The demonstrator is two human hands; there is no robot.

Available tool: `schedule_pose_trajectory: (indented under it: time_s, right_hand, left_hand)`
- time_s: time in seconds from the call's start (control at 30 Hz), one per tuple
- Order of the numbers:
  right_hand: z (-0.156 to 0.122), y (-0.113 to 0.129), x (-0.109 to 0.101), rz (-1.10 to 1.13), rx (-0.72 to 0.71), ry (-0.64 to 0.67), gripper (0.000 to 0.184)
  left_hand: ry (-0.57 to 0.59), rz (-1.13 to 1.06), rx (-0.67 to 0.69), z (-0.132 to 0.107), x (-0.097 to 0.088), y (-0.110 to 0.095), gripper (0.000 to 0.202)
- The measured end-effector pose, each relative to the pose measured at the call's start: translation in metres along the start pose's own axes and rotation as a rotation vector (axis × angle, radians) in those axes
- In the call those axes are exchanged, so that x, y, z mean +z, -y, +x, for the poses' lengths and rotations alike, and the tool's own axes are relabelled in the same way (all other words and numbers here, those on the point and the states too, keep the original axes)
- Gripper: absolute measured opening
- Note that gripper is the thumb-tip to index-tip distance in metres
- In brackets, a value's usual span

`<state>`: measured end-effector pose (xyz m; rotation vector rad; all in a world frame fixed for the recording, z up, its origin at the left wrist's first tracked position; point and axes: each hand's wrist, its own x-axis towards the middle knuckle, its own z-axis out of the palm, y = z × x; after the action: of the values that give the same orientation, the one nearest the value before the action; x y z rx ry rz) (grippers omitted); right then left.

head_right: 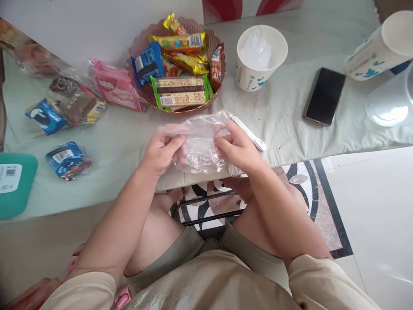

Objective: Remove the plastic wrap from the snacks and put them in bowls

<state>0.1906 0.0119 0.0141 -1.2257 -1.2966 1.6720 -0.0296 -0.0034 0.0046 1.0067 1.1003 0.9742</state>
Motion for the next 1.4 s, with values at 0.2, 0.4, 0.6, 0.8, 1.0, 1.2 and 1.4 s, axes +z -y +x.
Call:
schedule_pose_trajectory:
  time_s: [0.2, 0.4, 0.6, 0.8, 1.0, 1.2, 1.4]
  right_hand:
    - [-0.001, 0.002, -0.002, 0.149, -0.098, -0.043, 0.032]
    - [-0.002, 0.001, -0.01, -0.041, -0.026, -0.083, 0.043]
    - [0.001, -0.001, -0.008, 0.13, 0.049, -0.092, 0.049]
    - [-0.013, 0.015, -0.005, -0.112, -0.229, -0.274, 0.02]
    - [-0.02, 0.012, -0.001, 0.091, -0.221, -0.02, 0.024]
    - [-0.006, 0.005, -0.009, -0.064, -0.354, -0.283, 0.036]
    - [0.005, 0.012, -0.018, -0.065, -0.407, -0.076, 0.019]
  left_hand:
    - [0.018, -0.18, 0.047, -0.003, -0.004, -0.012, 0.028]
    - [-0.037, 0.142, 0.117, 0.002, -0.007, -0.004, 0.034]
    - [-0.128, 0.257, 0.272, 0.001, 0.006, -0.003, 0.041]
    - [-0.522, 0.616, 0.669, -0.013, 0.038, -0.001, 0.015]
    - [0.035, 0.321, 0.331, -0.003, 0.065, -0.003, 0.052]
    - [-0.146, 0.277, 0.239, 0.008, 0.059, -0.004, 0.038]
    - [-0.226, 0.42, 0.366, -0.001, 0.06, -0.022, 0.021]
